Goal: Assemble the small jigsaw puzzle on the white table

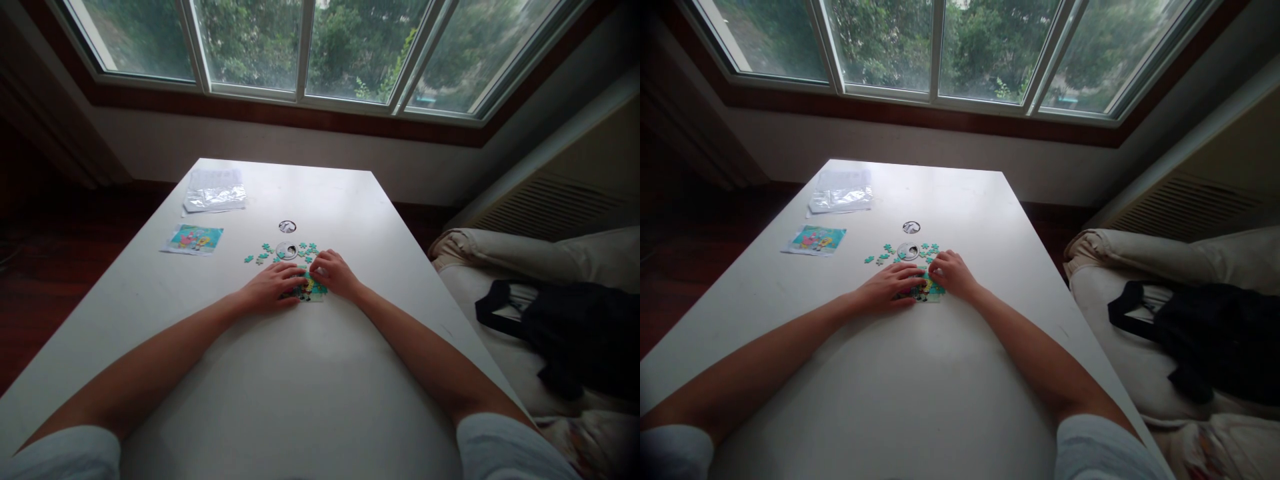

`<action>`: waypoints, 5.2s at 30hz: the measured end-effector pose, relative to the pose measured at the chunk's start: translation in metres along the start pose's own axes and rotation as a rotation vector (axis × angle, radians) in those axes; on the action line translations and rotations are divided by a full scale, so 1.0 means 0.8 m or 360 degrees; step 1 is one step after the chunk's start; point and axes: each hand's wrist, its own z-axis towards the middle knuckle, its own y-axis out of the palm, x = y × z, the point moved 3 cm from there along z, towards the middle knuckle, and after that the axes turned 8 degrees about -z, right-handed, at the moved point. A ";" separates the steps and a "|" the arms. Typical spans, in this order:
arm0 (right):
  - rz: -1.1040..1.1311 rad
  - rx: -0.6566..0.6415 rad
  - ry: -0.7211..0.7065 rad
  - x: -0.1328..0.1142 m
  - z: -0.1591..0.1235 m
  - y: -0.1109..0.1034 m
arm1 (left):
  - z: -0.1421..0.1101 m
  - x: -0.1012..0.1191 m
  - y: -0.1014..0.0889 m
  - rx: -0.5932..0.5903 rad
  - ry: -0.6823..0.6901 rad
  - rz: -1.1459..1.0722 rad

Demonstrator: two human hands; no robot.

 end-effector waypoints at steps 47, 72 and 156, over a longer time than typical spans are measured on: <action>-0.0149 0.0065 0.0188 0.022 0.001 0.007 | 0.000 0.010 -0.006 -0.0076 0.0041 0.0103; -0.0146 0.0019 0.0214 0.021 0.001 0.008 | 0.001 0.013 -0.011 -0.0021 -0.0021 0.0078; -0.0067 0.0054 0.0216 0.022 -0.002 0.002 | -0.023 -0.051 -0.046 0.0350 -0.0964 0.0293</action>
